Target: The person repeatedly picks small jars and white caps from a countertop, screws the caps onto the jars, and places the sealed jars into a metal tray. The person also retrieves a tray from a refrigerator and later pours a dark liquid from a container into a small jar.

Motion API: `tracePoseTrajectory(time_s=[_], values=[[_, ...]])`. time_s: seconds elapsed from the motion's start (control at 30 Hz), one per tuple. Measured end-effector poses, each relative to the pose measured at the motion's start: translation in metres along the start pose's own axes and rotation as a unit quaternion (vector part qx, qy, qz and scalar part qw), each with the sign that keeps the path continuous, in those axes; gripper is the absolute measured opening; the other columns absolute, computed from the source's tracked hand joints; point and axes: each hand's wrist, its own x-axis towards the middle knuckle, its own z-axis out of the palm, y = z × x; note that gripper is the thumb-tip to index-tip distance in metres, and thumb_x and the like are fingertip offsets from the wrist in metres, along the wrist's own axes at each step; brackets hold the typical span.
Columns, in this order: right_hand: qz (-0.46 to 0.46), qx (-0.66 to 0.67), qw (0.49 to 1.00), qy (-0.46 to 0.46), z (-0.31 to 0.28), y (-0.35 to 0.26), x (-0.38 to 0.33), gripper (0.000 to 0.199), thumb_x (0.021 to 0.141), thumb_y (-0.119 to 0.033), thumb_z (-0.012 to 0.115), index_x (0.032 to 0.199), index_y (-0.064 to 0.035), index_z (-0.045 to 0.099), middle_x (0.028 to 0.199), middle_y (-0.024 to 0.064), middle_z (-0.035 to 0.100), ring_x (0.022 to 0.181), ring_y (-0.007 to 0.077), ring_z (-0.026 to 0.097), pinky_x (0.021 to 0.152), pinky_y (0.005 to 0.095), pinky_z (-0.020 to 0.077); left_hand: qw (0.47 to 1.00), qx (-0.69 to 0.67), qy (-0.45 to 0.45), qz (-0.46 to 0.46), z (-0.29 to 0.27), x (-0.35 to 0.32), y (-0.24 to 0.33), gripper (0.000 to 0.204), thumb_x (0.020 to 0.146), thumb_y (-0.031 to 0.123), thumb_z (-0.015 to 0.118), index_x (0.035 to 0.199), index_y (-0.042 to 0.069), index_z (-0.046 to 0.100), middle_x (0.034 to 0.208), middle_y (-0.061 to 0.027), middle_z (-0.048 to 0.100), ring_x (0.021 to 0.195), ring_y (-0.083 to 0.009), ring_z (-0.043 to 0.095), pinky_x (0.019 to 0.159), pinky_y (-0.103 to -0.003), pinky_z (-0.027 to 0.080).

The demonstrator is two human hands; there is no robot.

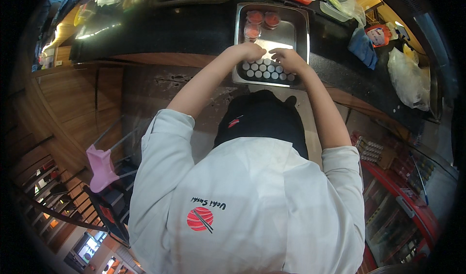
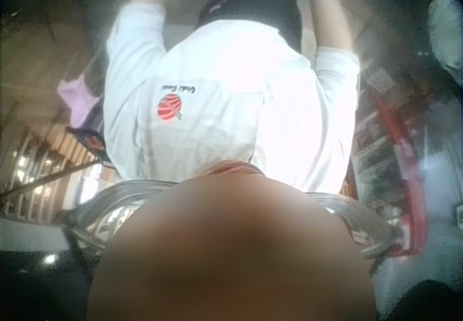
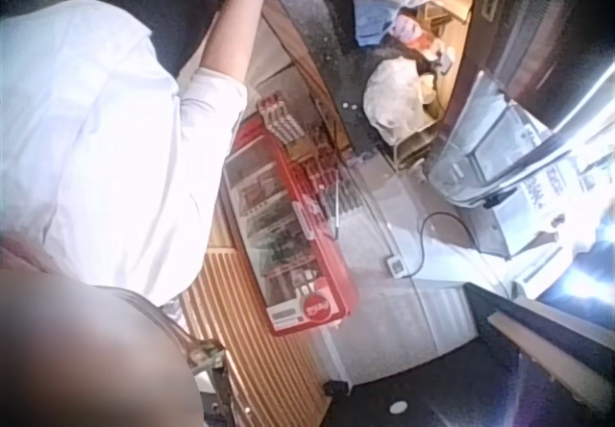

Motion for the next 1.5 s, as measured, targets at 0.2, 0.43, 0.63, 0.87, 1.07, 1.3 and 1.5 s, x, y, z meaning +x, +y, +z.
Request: tracePoseTrajectory(time_s=[0.2,0.43,0.63,0.87,1.07,1.3,1.5], values=[[0.060,-0.012,0.996,-0.058,-0.014,0.011,0.003,0.048,0.089,-0.003,0.048,0.135,-0.0068,0.062,0.113,0.0162,0.075,0.105,0.0258,0.072,0.086,0.0357,0.0562,0.966,-0.201,0.151,-0.057,-0.031,-0.072,0.030,0.046,0.105,0.038,0.043,0.130,0.007,0.065,0.124,-0.0185,0.069,0.115,-0.0338,0.064,0.098,-0.040,0.050],[0.083,-0.013,0.993,-0.080,-0.006,-0.006,0.001,0.050,0.090,-0.009,0.048,0.138,-0.0081,0.060,0.113,0.0167,0.075,0.102,0.0267,0.071,0.088,0.0367,0.0549,0.830,-0.451,0.324,-0.055,-0.004,-0.145,-0.005,0.045,0.110,0.034,0.039,0.134,0.003,0.062,0.107,-0.0073,0.074,0.063,-0.0051,0.055,0.057,-0.022,0.045],[0.090,-0.037,0.991,-0.092,-0.003,0.006,0.005,0.050,0.093,-0.012,0.045,0.142,-0.0091,0.056,0.118,0.0163,0.073,0.098,0.0273,0.071,0.089,0.0367,0.0539,0.756,-0.520,0.380,-0.118,0.047,-0.188,-0.044,0.044,0.111,0.030,0.036,0.133,0.000,0.060,0.100,-0.0086,0.074,0.052,-0.0023,0.044,0.049,-0.019,0.038],[0.086,-0.126,0.986,-0.066,-0.013,0.033,0.021,0.049,0.092,-0.015,0.045,0.138,-0.0121,0.061,0.120,0.0207,0.071,0.101,0.0316,0.070,0.091,0.0414,0.0548,0.738,-0.529,0.389,-0.154,0.059,-0.211,-0.052,0.044,0.111,0.031,0.036,0.134,0.001,0.059,0.099,-0.0088,0.074,0.049,-0.0020,0.043,0.046,-0.019,0.038],[0.150,-0.137,0.975,-0.095,-0.010,0.012,0.017,0.049,0.090,-0.015,0.052,0.138,-0.0088,0.059,0.115,0.0237,0.071,0.101,0.0357,0.071,0.091,0.0442,0.0556,0.741,-0.512,0.411,-0.141,0.061,-0.213,-0.044,0.043,0.111,0.029,0.037,0.132,0.000,0.060,0.099,-0.0085,0.074,0.051,-0.0014,0.043,0.047,-0.018,0.037],[0.060,-0.228,0.971,0.033,-0.022,0.004,-0.007,0.042,0.088,-0.013,0.057,0.128,-0.0035,0.066,0.113,0.0254,0.070,0.105,0.0397,0.069,0.094,0.0467,0.0542,0.761,-0.470,0.431,-0.120,0.047,-0.217,-0.021,0.044,0.111,0.031,0.037,0.134,0.001,0.059,0.102,-0.0084,0.073,0.052,-0.0011,0.044,0.048,-0.018,0.037],[-0.064,0.018,0.972,0.227,-0.068,-0.021,-0.128,0.032,0.097,-0.017,0.055,0.123,-0.0056,0.069,0.094,0.0245,0.073,0.091,0.0372,0.072,0.086,0.0414,0.0547,0.757,-0.445,0.465,-0.111,0.037,-0.205,0.008,0.043,0.110,0.031,0.041,0.129,0.001,0.063,0.097,-0.0077,0.074,0.052,0.0002,0.043,0.048,-0.017,0.035]])
